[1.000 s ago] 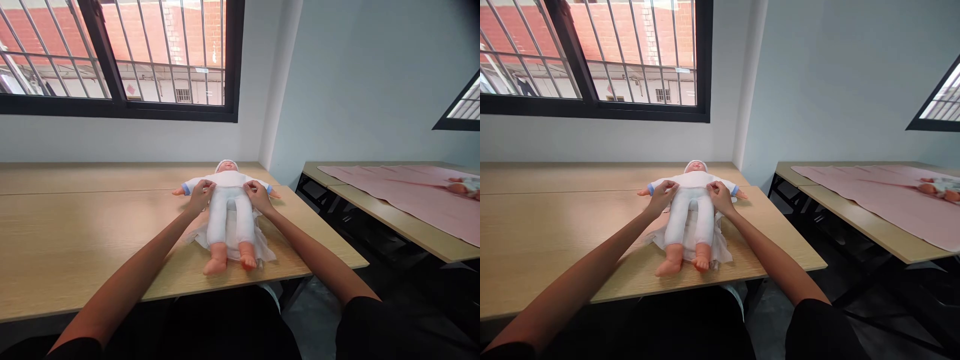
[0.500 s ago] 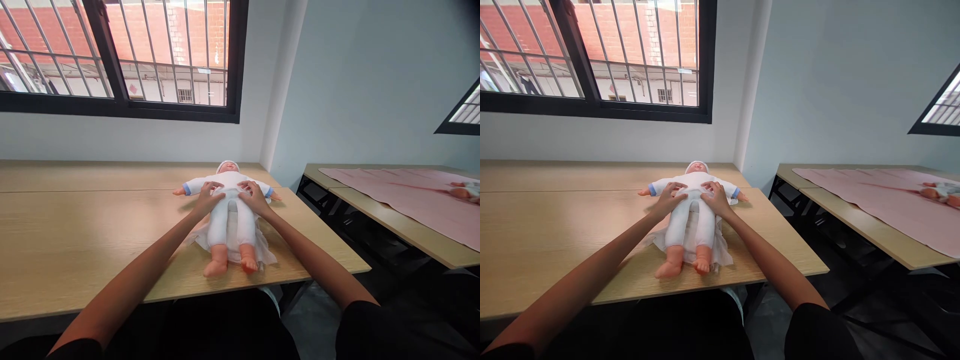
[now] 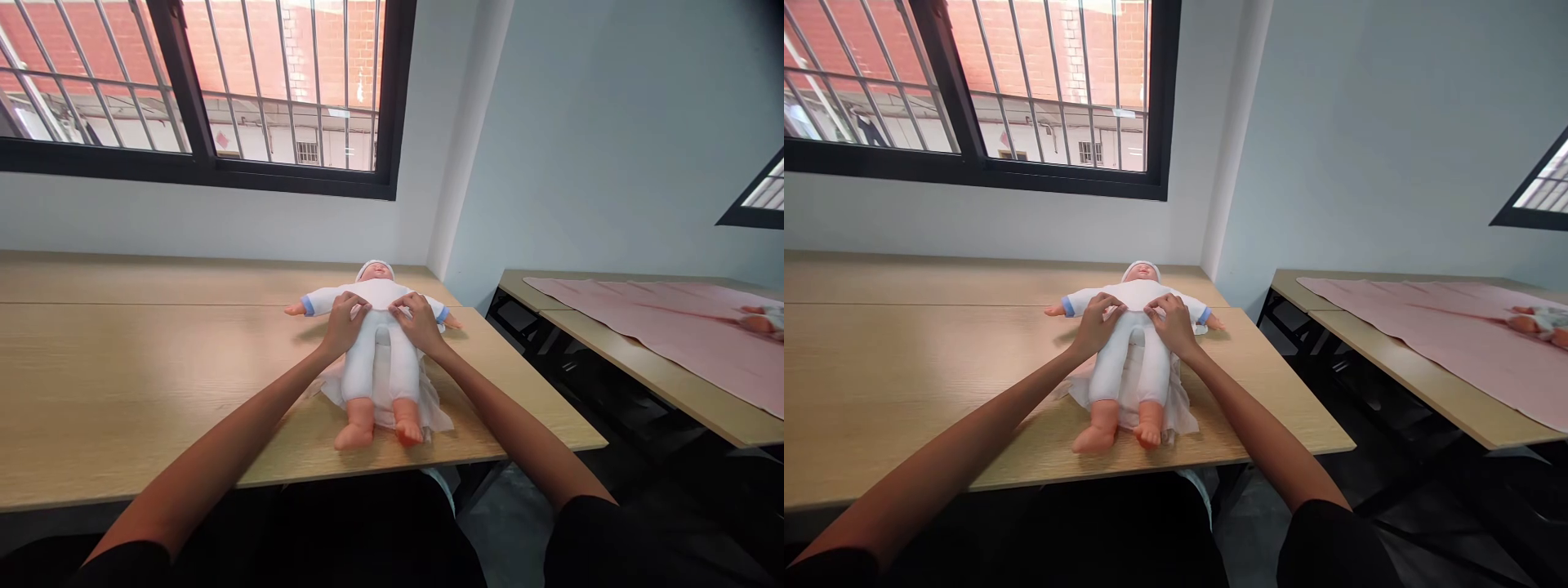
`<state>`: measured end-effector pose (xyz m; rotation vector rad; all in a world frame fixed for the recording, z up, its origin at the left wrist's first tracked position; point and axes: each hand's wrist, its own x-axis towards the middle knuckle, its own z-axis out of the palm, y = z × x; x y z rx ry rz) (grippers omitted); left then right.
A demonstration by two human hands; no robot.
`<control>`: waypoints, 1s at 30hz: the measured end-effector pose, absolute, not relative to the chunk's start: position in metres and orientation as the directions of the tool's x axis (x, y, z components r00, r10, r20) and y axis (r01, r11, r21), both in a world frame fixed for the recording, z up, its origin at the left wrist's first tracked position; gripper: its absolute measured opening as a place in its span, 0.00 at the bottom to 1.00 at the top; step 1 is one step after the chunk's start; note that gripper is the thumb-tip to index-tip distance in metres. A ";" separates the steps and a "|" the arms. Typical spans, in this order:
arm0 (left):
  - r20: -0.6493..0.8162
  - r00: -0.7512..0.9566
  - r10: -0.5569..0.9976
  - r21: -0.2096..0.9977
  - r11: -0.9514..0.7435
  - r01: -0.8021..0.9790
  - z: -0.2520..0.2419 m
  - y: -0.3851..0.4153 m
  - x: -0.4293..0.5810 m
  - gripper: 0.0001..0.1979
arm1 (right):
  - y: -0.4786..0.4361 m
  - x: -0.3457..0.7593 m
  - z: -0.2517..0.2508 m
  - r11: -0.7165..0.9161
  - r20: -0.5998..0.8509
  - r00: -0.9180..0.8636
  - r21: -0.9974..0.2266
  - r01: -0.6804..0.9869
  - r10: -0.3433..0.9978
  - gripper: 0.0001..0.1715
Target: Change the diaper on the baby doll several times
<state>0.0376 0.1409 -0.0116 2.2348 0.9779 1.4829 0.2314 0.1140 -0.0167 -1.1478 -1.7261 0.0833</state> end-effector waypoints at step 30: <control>0.764 0.319 0.561 0.404 -0.801 0.441 -0.013 0.132 0.030 0.04 | 0.103 0.241 -0.013 0.629 0.692 -0.184 -0.470 0.619 0.698 0.12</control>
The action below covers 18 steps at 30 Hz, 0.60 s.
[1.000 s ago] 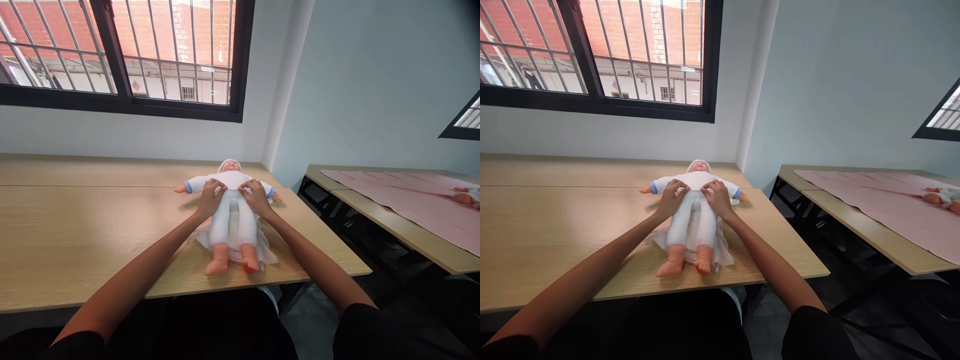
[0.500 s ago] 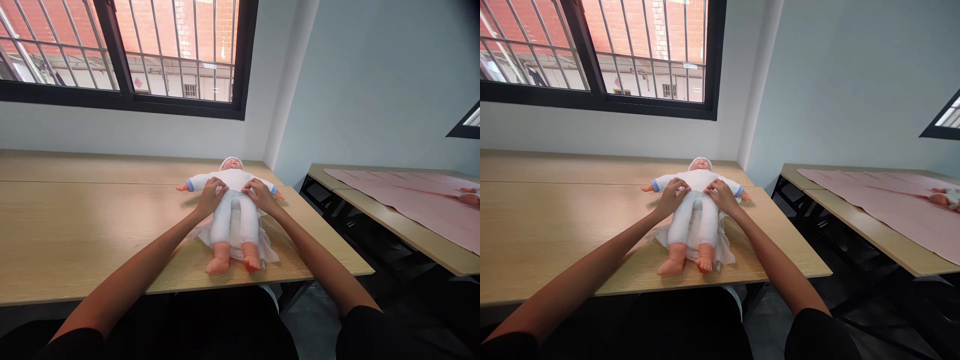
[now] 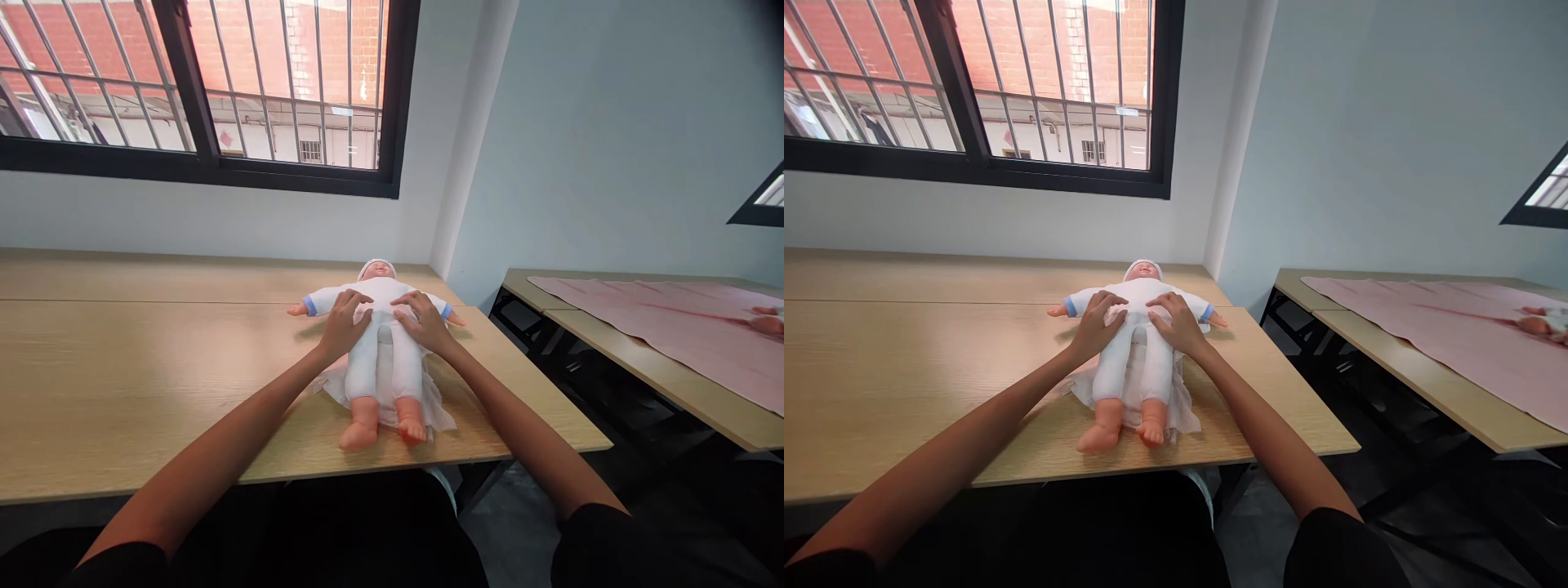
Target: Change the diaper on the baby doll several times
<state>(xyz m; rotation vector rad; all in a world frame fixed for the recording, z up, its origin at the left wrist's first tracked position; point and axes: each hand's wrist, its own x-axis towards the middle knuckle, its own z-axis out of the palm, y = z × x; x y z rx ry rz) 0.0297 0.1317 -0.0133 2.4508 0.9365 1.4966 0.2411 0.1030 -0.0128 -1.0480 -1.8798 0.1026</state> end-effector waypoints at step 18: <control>0.730 0.479 0.488 0.337 -0.866 0.369 -0.013 0.137 0.026 0.09 | 0.102 0.236 -0.019 0.697 0.680 -0.350 -0.334 0.635 0.644 0.16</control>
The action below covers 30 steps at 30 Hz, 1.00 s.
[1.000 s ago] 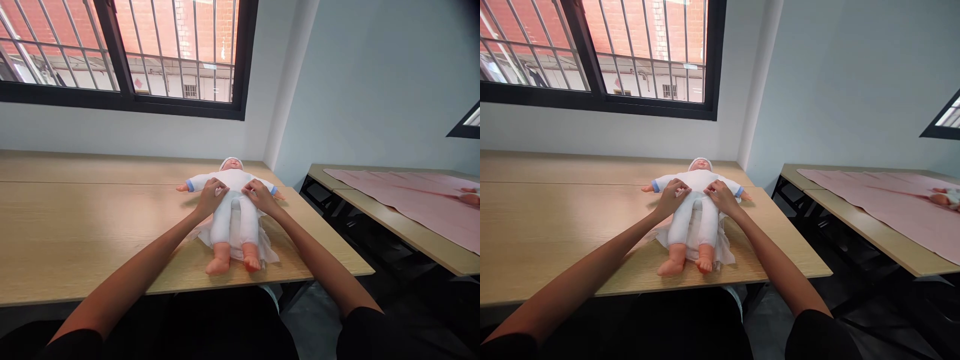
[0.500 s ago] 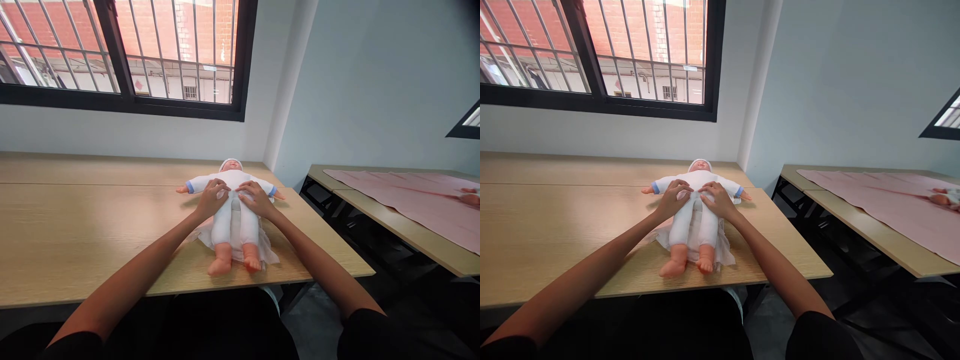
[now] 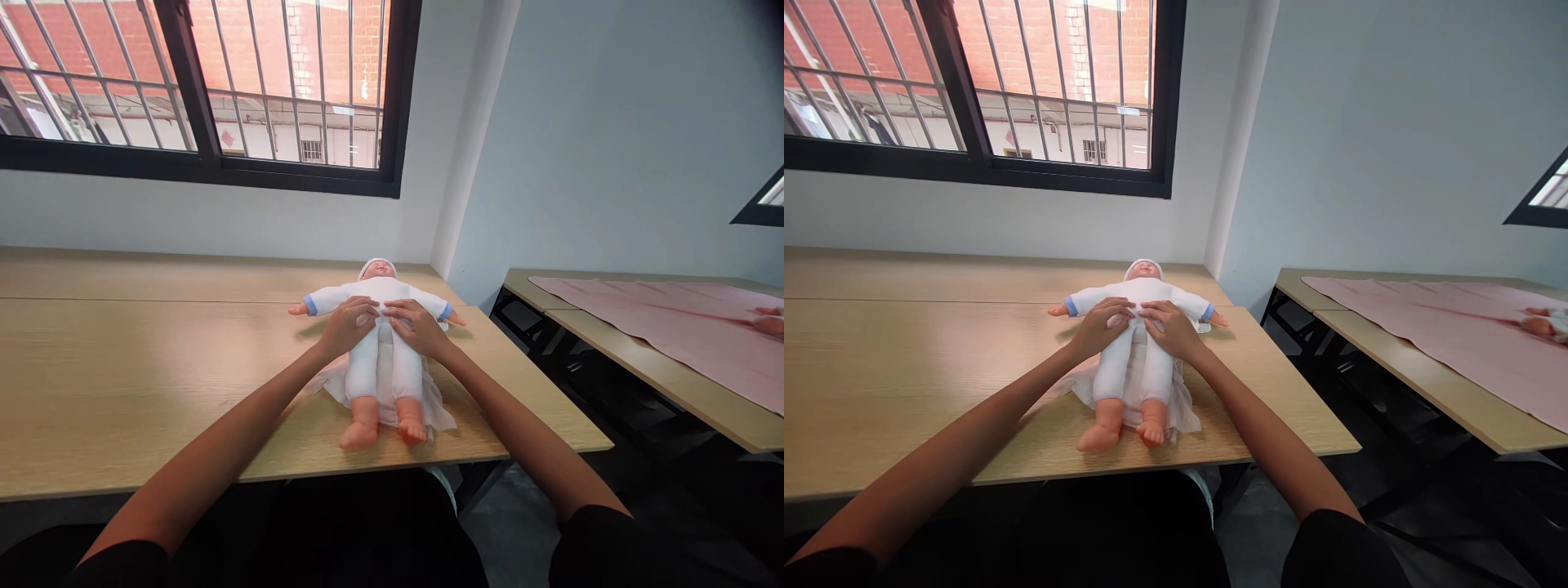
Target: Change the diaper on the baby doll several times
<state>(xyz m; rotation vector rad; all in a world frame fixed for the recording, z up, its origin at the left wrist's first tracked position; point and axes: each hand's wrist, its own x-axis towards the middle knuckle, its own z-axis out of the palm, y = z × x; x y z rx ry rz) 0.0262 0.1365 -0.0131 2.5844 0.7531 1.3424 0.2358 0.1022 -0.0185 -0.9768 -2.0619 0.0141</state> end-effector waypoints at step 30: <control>0.765 0.501 0.404 0.195 -0.887 0.418 -0.014 0.134 0.027 0.15 | 0.101 0.236 -0.023 0.694 0.728 -0.334 -0.263 0.670 0.599 0.21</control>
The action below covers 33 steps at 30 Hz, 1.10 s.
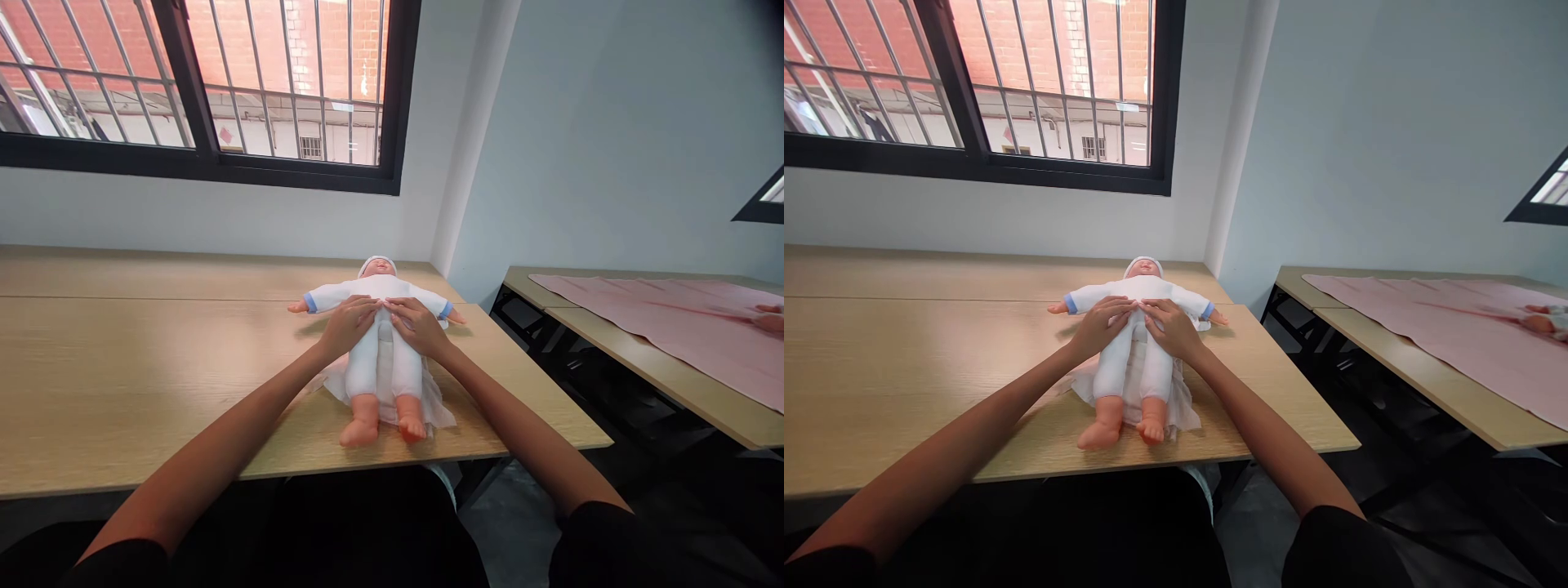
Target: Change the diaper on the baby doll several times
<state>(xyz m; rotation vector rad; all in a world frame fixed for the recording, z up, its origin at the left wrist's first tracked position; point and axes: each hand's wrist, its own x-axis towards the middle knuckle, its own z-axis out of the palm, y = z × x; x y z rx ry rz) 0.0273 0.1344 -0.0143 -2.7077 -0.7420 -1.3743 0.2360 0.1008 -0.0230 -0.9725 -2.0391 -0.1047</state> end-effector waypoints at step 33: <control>0.715 0.538 0.447 0.147 -0.848 0.509 -0.011 0.131 0.026 0.11 | 0.101 0.233 -0.021 0.637 0.722 -0.167 -0.447 0.628 0.671 0.15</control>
